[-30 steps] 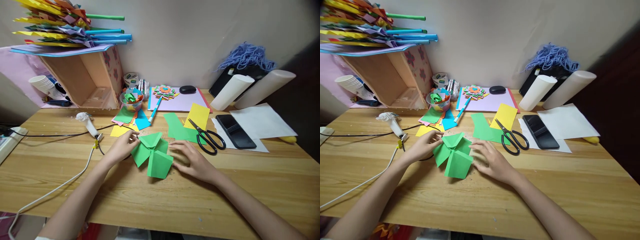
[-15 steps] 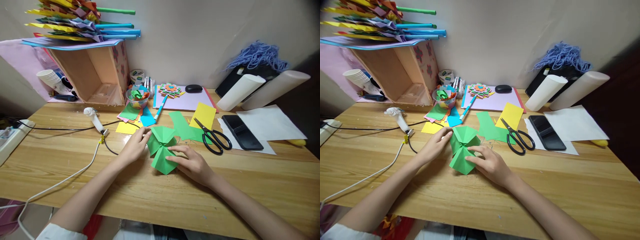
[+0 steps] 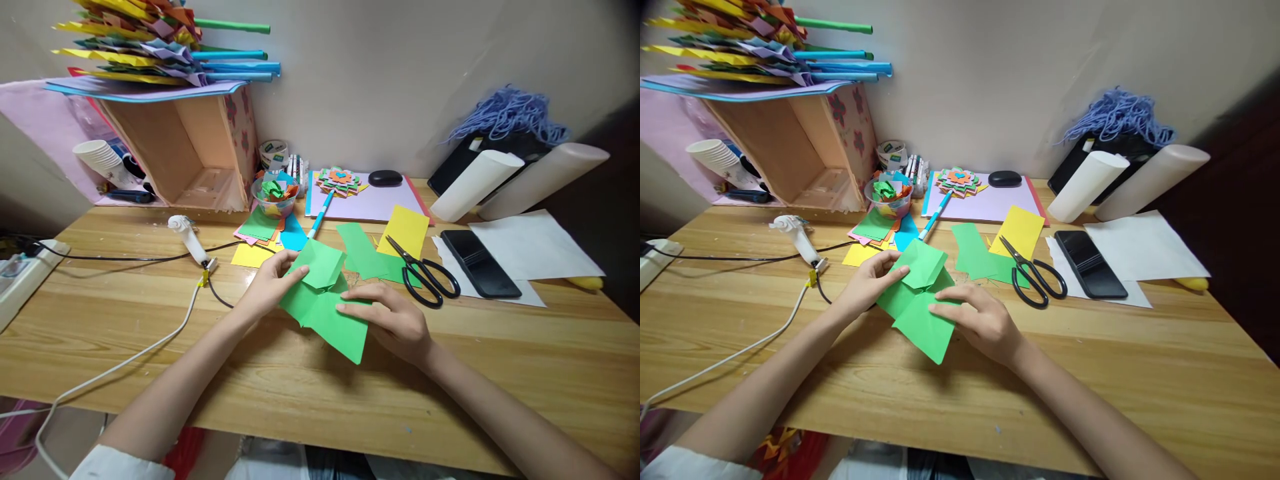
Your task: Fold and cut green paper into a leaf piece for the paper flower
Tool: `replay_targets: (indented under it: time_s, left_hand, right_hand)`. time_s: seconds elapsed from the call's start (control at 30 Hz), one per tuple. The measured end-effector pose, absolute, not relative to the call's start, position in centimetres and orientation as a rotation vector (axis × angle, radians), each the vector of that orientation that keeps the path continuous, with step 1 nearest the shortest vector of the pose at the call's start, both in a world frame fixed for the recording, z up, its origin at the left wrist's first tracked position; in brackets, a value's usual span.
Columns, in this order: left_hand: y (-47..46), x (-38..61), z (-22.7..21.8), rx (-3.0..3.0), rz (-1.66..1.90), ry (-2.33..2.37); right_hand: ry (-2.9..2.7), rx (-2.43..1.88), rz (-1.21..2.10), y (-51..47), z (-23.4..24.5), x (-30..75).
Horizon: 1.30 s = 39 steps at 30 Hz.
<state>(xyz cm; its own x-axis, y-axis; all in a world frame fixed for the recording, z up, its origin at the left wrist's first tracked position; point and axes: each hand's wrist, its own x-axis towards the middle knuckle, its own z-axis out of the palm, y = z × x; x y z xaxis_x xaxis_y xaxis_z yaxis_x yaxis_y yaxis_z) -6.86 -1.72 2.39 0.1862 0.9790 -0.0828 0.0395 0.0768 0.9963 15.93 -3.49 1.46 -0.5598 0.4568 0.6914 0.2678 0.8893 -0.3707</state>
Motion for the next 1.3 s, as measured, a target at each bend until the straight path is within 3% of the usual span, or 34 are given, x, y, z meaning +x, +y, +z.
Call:
replay_targets:
  time_s: [0.13,0.4,0.63,1.3]
  left_hand:
    - [-1.7,-6.7,1.9,1.34,0.948,1.131]
    - [-1.5,-8.0,1.6,2.01,0.796,1.624]
    - [-2.3,-7.1,2.6,2.222,0.598,1.218]
    - [-1.8,-8.0,1.8,2.171,0.392,1.153]
  right_hand:
    - [-2.333,-0.448,0.179,-3.7,0.9,16.5]
    - [-2.574,-0.576,0.212,-3.4,-1.1,15.1]
    - [-2.647,-0.605,0.311,-3.1,-1.2,15.1]
    - [-2.585,-0.613,0.513,-3.3,-1.1,15.6]
